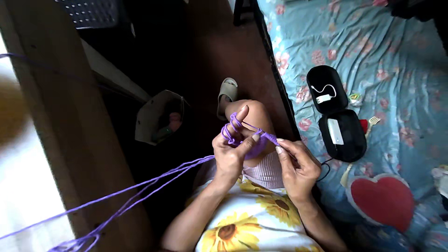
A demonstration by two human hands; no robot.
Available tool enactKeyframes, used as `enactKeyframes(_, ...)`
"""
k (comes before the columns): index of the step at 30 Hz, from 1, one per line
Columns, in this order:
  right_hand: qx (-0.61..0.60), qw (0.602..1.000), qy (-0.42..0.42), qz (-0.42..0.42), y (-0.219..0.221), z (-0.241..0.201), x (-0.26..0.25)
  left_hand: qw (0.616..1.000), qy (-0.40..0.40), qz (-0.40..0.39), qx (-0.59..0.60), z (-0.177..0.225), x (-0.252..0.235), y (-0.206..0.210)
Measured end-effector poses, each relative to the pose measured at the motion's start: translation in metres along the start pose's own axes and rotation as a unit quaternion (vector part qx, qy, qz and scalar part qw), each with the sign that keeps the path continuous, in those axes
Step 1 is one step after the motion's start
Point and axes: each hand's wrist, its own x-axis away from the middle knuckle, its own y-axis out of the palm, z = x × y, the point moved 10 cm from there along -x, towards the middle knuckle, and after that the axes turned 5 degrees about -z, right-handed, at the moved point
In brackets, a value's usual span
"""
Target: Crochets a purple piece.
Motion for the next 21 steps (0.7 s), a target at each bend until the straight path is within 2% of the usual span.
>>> enactKeyframes(3, 0.089, 0.995, -0.050, 0.014, -0.001, -0.011, 0.001, 1.000, -0.014, -0.017, 0.002, -0.001, -0.003, 0.001)
enactKeyframes(9, 0.155, 0.984, -0.093, 0.001, -0.001, -0.020, 0.004, 0.994, -0.082, -0.064, 0.010, -0.002, -0.010, -0.002)
enactKeyframes(17, 0.099, 0.991, -0.074, -0.058, 0.000, -0.012, 0.003, 0.967, -0.192, -0.122, 0.113, -0.021, -0.013, -0.006)
enactKeyframes(21, 0.028, 0.995, -0.042, -0.085, 0.000, -0.003, 0.001, 0.956, -0.221, -0.140, 0.132, -0.025, -0.011, -0.003)
